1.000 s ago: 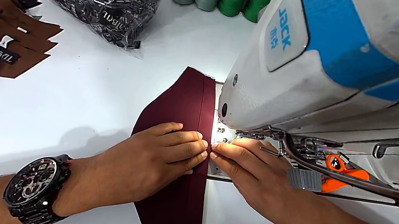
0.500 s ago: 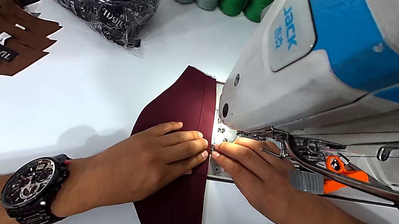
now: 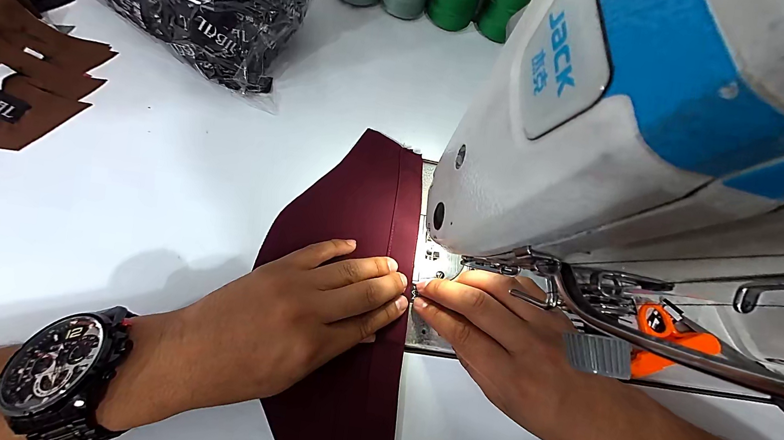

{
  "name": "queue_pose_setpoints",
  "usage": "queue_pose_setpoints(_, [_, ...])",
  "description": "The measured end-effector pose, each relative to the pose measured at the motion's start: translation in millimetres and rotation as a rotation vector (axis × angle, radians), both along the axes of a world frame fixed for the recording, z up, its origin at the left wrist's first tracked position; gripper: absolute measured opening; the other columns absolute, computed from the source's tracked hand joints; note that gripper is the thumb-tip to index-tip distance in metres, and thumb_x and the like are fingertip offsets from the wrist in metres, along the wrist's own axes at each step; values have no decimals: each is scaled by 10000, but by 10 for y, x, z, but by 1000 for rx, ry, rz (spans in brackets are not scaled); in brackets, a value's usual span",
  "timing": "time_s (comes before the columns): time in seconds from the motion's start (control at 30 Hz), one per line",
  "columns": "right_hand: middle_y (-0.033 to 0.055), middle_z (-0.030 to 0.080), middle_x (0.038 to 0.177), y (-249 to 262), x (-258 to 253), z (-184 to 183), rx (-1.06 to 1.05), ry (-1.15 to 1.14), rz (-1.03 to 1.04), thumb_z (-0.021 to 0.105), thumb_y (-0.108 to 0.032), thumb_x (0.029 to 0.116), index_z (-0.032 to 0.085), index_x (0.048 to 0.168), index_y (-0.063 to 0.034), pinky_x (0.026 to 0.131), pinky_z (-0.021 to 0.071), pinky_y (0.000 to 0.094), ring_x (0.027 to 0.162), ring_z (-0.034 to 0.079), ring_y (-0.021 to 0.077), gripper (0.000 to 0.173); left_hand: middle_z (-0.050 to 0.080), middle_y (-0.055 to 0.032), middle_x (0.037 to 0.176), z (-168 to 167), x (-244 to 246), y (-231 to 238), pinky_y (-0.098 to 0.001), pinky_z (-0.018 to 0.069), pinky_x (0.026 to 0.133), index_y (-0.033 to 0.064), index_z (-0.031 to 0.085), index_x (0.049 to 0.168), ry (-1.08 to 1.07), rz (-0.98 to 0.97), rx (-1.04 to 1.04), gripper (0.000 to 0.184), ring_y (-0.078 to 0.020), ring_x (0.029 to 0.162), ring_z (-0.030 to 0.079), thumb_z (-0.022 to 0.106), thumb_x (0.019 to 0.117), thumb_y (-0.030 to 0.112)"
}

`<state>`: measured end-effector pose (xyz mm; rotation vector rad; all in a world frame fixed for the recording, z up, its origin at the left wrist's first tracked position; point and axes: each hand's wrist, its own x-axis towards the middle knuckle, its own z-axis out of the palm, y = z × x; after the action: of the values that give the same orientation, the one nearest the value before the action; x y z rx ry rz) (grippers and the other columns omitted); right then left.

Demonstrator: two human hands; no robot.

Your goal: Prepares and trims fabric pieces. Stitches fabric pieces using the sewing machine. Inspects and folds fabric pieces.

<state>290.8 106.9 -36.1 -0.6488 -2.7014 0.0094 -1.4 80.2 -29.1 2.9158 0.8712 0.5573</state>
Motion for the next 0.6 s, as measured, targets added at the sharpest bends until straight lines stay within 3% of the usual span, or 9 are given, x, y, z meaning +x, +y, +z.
queue_pose_setpoints(0.07, [1,692,1279,4,11,-28,7,25,-6,539,-157,1033,715,1228,-168,968,517,359,1186,628,187,263,635,-39,1416,4,2,1,-439,431,1166,119,712,1289,2,-1,1,346,-208,1389,532,458,1082,230])
queue_pose_setpoints(0.2, [23,717,1153,68,65,-10,-32,110,2,560,-267,1026,744,1071,-172,957,519,353,1133,647,176,212,641,-38,1409,16,11,-10,-440,438,1159,120,712,1293,21,6,4,356,-209,1386,536,446,1086,236])
queue_pose_setpoints(0.3, [13,710,1184,134,149,-29,-96,69,17,570,-277,1023,767,1135,-202,943,550,361,1134,654,176,239,640,-33,1412,8,13,-16,-438,431,1166,121,710,1298,19,17,-1,362,-204,1389,533,440,1089,241])
queue_pose_setpoints(0.4, [24,693,1293,208,230,-117,-107,0,-11,529,-296,1021,751,1224,-267,861,569,368,1135,674,179,302,648,-31,1402,15,18,-16,-434,431,1167,122,716,1287,14,18,2,359,-203,1385,540,441,1085,233])
queue_pose_setpoints(0.5, [35,674,1328,207,232,-139,-105,-20,-23,511,-301,1026,744,1245,-278,894,552,395,1180,650,201,321,694,-10,1317,25,27,-18,-397,450,1145,130,754,1205,-26,20,39,328,-182,1333,580,470,1069,222])
queue_pose_setpoints(0.6, [35,663,1324,197,189,-145,-100,19,-10,526,-315,1032,744,1243,-270,949,528,382,1188,631,187,307,676,-16,1358,-1,17,-17,-409,417,1179,127,739,1242,-26,18,21,340,-193,1371,551,458,1078,222])
